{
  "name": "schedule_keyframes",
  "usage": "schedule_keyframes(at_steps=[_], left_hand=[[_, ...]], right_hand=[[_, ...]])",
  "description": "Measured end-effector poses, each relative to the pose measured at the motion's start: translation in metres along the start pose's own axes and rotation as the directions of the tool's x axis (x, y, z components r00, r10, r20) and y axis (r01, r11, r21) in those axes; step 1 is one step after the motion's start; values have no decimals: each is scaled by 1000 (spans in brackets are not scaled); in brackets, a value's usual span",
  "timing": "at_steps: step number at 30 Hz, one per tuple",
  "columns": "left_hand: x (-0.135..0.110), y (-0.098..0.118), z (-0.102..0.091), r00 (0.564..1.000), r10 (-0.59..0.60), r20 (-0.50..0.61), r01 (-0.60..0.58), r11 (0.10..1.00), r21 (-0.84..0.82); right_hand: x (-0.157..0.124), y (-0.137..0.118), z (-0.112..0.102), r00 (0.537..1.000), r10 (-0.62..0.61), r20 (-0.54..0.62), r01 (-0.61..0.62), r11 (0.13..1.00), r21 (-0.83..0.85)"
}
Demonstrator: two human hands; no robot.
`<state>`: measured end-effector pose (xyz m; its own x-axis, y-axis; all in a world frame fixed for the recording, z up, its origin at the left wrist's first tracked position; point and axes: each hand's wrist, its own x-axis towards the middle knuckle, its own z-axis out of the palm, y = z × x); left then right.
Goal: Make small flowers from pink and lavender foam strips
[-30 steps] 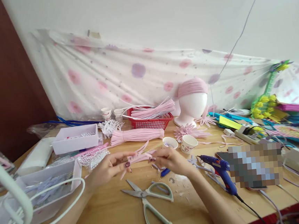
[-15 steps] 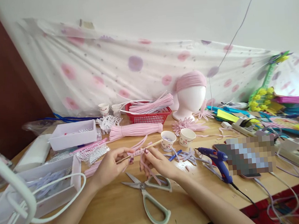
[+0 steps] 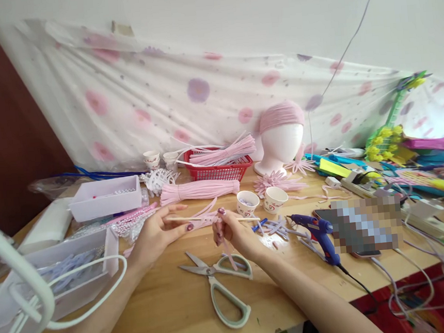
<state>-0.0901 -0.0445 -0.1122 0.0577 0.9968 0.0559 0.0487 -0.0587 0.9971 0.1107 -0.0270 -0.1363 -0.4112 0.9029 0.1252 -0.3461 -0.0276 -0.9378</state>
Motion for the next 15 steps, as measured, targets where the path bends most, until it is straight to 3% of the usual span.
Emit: schedule_keyframes(at_steps=[2, 4, 8, 15], left_hand=[[1, -4, 0, 998, -68, 1, 67, 981, -182], [1, -9, 1, 986, -132, 97, 156, 943, -293], [-1, -16, 4, 936, -135, 324, 251, 902, -350], [-7, -20, 10, 906, -128, 403, 312, 845, -434]], right_hand=[[2, 1, -1, 999, -31, -15, 31, 999, 22], [2, 2, -2, 999, -43, -16, 43, 999, 31], [-1, 2, 0, 1000, -17, 23, 17, 1000, -9], [-5, -4, 4, 998, 5, 64, 7, 983, -185]])
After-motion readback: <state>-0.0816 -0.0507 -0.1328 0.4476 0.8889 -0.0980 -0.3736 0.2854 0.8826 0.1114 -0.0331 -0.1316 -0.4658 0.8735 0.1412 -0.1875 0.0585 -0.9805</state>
